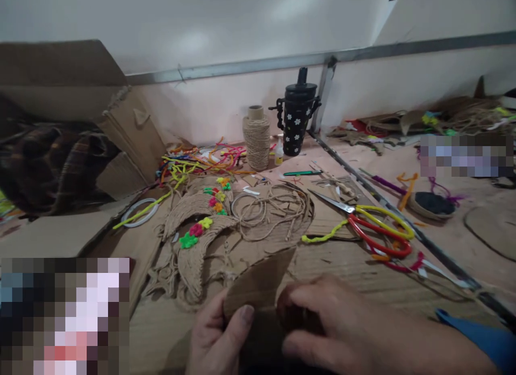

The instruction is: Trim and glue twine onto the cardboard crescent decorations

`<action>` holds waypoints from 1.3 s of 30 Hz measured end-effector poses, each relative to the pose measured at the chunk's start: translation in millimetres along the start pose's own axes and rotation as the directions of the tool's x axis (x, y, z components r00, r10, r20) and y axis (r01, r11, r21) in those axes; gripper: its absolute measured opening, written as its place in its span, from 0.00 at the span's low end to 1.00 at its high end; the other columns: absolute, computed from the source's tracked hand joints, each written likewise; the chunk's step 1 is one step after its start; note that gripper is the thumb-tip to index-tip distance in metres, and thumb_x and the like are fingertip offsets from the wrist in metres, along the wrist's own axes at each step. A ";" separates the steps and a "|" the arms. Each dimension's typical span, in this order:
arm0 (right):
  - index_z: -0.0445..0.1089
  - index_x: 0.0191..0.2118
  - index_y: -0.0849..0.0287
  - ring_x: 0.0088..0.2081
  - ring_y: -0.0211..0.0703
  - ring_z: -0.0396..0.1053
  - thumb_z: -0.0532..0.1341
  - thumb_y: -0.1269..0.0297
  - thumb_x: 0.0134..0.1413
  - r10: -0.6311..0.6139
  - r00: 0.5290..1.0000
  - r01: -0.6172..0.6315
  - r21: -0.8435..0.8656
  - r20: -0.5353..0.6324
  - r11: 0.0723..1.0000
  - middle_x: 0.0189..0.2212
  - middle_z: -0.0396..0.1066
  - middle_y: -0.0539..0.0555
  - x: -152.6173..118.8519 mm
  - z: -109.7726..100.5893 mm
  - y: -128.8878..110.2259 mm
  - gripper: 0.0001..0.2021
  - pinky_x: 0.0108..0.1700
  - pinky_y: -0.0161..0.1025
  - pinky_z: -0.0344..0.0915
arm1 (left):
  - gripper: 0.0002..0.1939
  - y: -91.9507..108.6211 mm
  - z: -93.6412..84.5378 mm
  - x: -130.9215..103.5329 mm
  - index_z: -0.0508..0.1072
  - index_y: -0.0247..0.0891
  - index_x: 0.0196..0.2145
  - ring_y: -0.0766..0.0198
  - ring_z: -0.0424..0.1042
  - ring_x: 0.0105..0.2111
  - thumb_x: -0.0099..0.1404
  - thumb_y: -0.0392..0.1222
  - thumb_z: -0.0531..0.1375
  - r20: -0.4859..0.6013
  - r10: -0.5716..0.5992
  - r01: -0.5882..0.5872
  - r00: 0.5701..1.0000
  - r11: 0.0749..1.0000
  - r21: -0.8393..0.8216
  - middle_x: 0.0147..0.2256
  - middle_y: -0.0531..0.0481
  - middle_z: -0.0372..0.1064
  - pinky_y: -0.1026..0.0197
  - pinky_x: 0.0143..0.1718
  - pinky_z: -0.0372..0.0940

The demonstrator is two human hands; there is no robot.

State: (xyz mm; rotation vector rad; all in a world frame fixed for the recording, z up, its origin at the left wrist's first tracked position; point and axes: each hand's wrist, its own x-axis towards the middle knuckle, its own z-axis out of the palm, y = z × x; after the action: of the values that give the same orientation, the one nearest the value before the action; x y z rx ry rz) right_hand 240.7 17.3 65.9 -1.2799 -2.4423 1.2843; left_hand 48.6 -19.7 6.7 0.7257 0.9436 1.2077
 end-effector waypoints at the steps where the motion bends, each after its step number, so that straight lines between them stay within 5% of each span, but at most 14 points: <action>1: 0.73 0.34 0.59 0.28 0.40 0.69 0.61 0.61 0.52 0.024 1.000 -0.024 0.009 -0.002 1.000 0.28 0.75 0.53 0.3 2.7 1.4 0.08 0.27 0.33 0.59 | 0.09 -0.6 1.8 0.6 0.82 0.44 0.36 0.52 0.80 0.32 0.57 0.46 0.67 0.008 0.018 -0.018 1.000 1.000 0.006 0.32 0.45 0.81 0.54 0.36 0.75; 7: 0.67 0.27 0.58 0.24 0.38 0.65 0.56 0.66 0.52 0.020 0.989 -0.015 0.037 -0.145 0.999 0.23 0.70 0.50 12.2 -4.5 23.2 0.06 0.25 0.32 0.60 | 0.17 -5.6 6.1 2.4 0.79 0.52 0.46 0.54 0.79 0.38 0.57 0.44 0.67 -0.035 0.211 -0.211 0.977 0.977 -0.001 0.40 0.46 0.81 0.58 0.41 0.74; 11: 0.70 0.28 0.56 0.23 0.41 0.69 0.54 0.63 0.55 -0.018 0.957 -0.058 -0.254 -0.288 0.966 0.22 0.73 0.51 11.6 -46.3 56.1 0.09 0.24 0.35 0.61 | 0.20 -8.7 -1.0 -3.7 0.76 0.53 0.50 0.56 0.77 0.44 0.59 0.43 0.66 -0.128 0.494 -0.466 0.860 0.863 0.197 0.47 0.46 0.79 0.61 0.43 0.73; 14: 0.73 0.33 0.54 0.20 0.46 0.70 0.58 0.61 0.55 -0.052 0.946 -0.149 -0.571 -0.319 0.807 0.20 0.74 0.52 18.1 -68.4 59.3 0.07 0.21 0.38 0.58 | 0.18 -7.1 -9.6 -5.3 0.76 0.48 0.50 0.58 0.77 0.43 0.62 0.38 0.64 0.059 0.587 -0.562 0.807 0.735 0.379 0.45 0.45 0.79 0.63 0.43 0.72; 17: 0.73 0.37 0.55 0.30 0.50 0.76 0.57 0.60 0.60 -0.217 0.948 -0.011 -0.702 -0.235 0.712 0.28 0.78 0.54 47.6 -67.5 30.2 0.08 0.29 0.41 0.66 | 0.21 -1.2 -15.7 -2.5 0.74 0.42 0.51 0.58 0.79 0.39 0.59 0.33 0.63 0.372 0.608 -0.707 0.702 0.528 0.470 0.40 0.41 0.80 0.64 0.42 0.72; 21: 0.71 0.47 0.64 0.46 0.55 0.73 0.60 0.61 0.60 -0.357 0.933 0.187 -0.784 -0.047 0.592 0.44 0.75 0.64 115.7 -46.6 -12.2 0.15 0.45 0.48 0.69 | 0.18 2.6 -15.6 2.5 0.71 0.40 0.51 0.59 0.80 0.29 0.63 0.36 0.60 0.517 0.633 -0.807 0.576 0.343 0.480 0.32 0.43 0.81 0.64 0.33 0.72; 23: 0.66 0.56 0.66 0.59 0.59 0.62 0.64 0.62 0.56 -0.408 0.912 0.282 -0.792 0.045 0.542 0.54 0.70 0.67 148.1 -38.3 -19.1 0.24 0.58 0.52 0.60 | 0.16 -0.5 -14.7 3.9 0.71 0.41 0.50 0.59 0.79 0.27 0.64 0.37 0.58 0.535 0.633 -0.820 0.560 0.332 0.466 0.29 0.45 0.80 0.63 0.32 0.72; 27: 0.60 0.62 0.69 0.62 0.66 0.56 0.67 0.66 0.49 -0.432 0.892 0.359 -0.788 0.132 0.500 0.56 0.67 0.70 184.5 -33.3 -16.8 0.34 0.60 0.58 0.56 | 0.14 -10.6 -15.0 5.2 0.73 0.40 0.48 0.58 0.78 0.27 0.65 0.39 0.57 0.536 0.620 -0.816 0.573 0.372 0.442 0.28 0.45 0.79 0.61 0.32 0.72; 39: 0.63 0.59 0.69 0.56 0.61 0.64 0.67 0.67 0.49 -0.496 0.857 0.444 -0.686 0.138 0.577 0.50 0.70 0.69 182.2 -24.4 -15.9 0.31 0.57 0.57 0.60 | 0.10 -3.8 -13.1 2.8 0.74 0.35 0.40 0.57 0.77 0.25 0.67 0.39 0.54 0.548 0.591 -0.804 0.592 0.387 0.452 0.25 0.42 0.78 0.60 0.29 0.70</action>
State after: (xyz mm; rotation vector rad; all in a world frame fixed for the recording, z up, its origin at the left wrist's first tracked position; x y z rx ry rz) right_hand 124.3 158.6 42.9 -0.5988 -3.0288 0.1387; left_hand 38.8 -18.1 -3.1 2.0417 0.7964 1.4143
